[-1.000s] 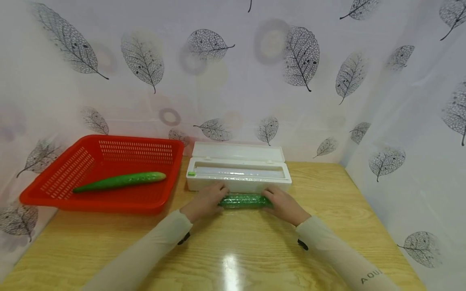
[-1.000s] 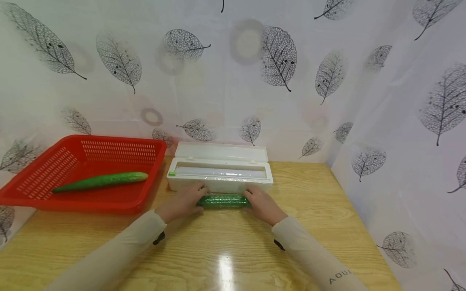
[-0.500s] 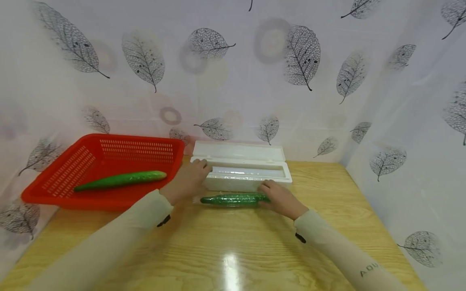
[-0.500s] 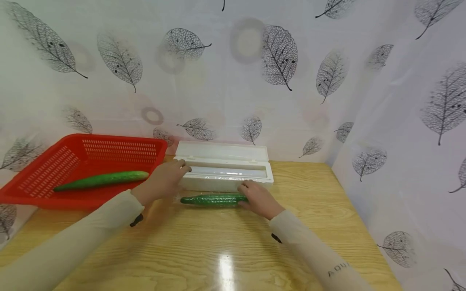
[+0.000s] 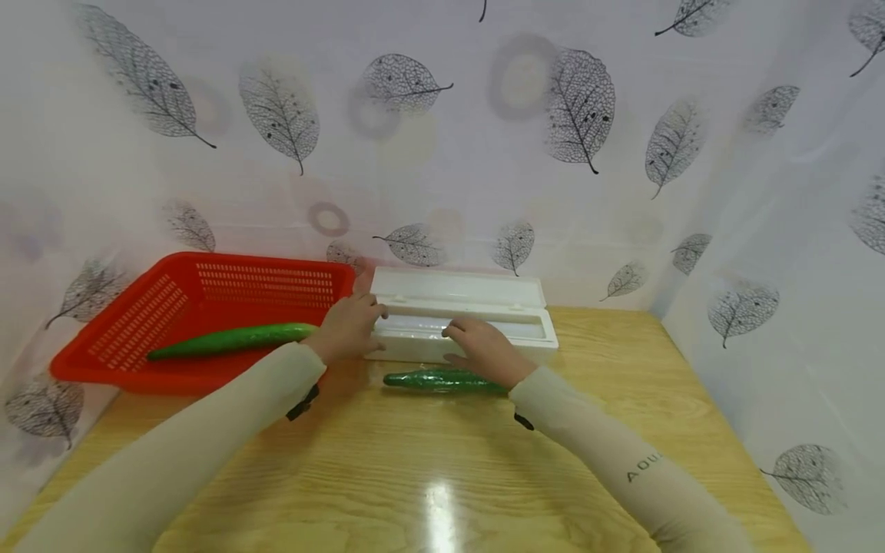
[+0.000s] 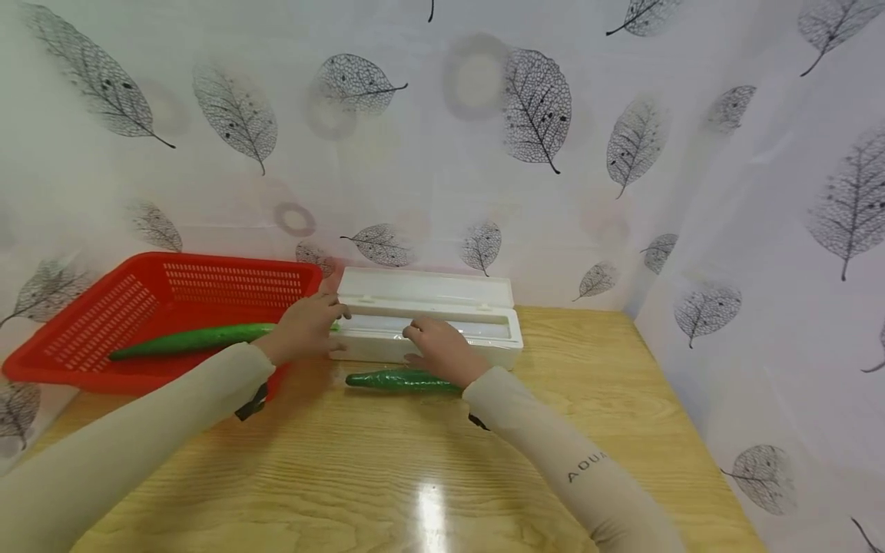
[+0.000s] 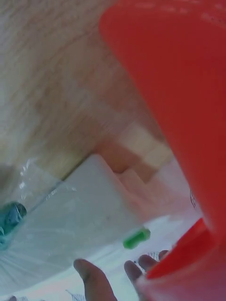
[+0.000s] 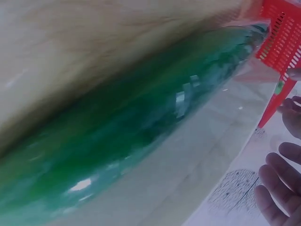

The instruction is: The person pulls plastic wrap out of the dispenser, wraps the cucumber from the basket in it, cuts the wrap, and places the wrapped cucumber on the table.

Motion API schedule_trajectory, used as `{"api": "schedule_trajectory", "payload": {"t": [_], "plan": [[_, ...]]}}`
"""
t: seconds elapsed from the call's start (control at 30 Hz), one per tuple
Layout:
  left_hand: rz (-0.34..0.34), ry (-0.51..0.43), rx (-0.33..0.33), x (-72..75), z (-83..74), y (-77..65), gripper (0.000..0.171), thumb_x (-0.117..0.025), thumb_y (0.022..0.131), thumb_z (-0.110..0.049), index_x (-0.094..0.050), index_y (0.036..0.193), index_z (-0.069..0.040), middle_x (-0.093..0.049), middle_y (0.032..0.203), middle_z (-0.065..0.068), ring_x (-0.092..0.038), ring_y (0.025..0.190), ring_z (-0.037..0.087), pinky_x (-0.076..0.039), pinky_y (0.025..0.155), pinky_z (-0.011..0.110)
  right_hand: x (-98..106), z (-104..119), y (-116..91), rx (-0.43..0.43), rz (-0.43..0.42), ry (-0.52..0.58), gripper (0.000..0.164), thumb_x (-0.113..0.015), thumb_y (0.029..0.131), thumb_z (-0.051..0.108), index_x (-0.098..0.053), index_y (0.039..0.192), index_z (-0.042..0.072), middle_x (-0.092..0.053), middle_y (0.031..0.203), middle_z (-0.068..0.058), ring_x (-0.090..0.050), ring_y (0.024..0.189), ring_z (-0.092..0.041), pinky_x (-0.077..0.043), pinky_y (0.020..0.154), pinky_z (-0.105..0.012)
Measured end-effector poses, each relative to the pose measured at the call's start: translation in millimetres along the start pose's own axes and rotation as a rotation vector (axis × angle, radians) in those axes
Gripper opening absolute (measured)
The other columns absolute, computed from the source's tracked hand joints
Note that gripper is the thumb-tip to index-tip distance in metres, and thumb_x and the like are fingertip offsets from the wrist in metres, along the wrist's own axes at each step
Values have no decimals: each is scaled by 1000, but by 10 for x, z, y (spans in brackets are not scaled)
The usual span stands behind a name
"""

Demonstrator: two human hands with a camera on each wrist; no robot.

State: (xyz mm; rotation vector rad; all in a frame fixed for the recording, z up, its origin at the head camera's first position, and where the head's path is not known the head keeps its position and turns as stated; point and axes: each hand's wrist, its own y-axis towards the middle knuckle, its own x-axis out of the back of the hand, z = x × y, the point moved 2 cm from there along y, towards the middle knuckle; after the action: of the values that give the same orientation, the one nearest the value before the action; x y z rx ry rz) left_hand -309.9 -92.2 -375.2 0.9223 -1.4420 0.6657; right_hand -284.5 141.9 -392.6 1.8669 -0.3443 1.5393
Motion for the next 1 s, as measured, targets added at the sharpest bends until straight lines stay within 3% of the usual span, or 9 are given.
{"api": "schedule_trajectory", "payload": {"t": [0.1, 0.17, 0.23, 0.33, 0.47, 0.67, 0.87, 1.0], "plan": [[-2, -43, 49, 1, 12, 7, 49, -80, 71, -36, -65, 108, -8, -61, 107, 13, -56, 86, 24, -50, 74, 39, -17, 65, 149, 18, -7, -13, 31, -74, 81, 24, -64, 104, 7, -63, 99, -4, -62, 90, -17, -52, 81, -29], [-4, -56, 66, 36, 13, 5, 49, -80, 70, -36, -65, 108, -8, -57, 123, 17, -58, 89, 26, -50, 73, 39, -17, 101, 226, 27, -9, -18, 30, -73, 81, 24, -64, 104, 7, -64, 99, -5, -63, 91, -17, -53, 82, -29], [-7, -56, 71, 96, 16, 16, 48, -80, 70, -35, -66, 107, -8, -51, 132, 18, -58, 90, 27, -51, 74, 39, -13, 122, 284, 25, -2, -15, 30, -73, 82, 24, -64, 104, 7, -64, 99, -5, -63, 91, -18, -53, 82, -30], [14, -28, 52, 202, 37, 43, 48, -81, 69, -34, -66, 107, -9, -51, 132, 17, -56, 91, 28, -50, 77, 41, -8, 124, 358, 5, 17, -9, 29, -71, 83, 25, -64, 105, 7, -64, 100, -6, -62, 92, -19, -52, 82, -31], [64, 24, -13, 235, 120, 101, 49, -82, 68, -34, -66, 107, -9, -60, 110, 11, -52, 90, 27, -47, 79, 43, -21, 113, 460, -14, 25, 23, 27, -69, 85, 24, -64, 106, 7, -64, 100, -6, -62, 92, -19, -52, 83, -31], [140, 29, -32, 70, 237, 163, 52, -82, 67, -39, -67, 107, -9, -66, 104, 9, -55, 88, 23, -49, 80, 42, -114, 186, 609, 26, -26, 14, 22, -70, 84, 22, -67, 101, 7, -66, 96, -6, -63, 88, -19, -53, 80, -29], [95, -1, -68, -26, 228, 165, 51, -82, 66, -40, -69, 104, -9, -65, 94, 6, -56, 73, 17, -50, 70, 35, -233, 335, 793, 79, -35, -12, 21, -68, 85, 19, -70, 103, 8, -69, 97, -4, -65, 88, -17, -53, 80, -26], [74, -40, -45, -74, 235, 172, 46, -83, 66, -38, -71, 101, -10, -61, 83, 0, -52, 67, 13, -46, 63, 29, -293, 396, 895, 97, -51, -4, 22, -67, 85, 18, -71, 105, 10, -71, 102, -2, -66, 89, -15, -53, 81, -25]]}}
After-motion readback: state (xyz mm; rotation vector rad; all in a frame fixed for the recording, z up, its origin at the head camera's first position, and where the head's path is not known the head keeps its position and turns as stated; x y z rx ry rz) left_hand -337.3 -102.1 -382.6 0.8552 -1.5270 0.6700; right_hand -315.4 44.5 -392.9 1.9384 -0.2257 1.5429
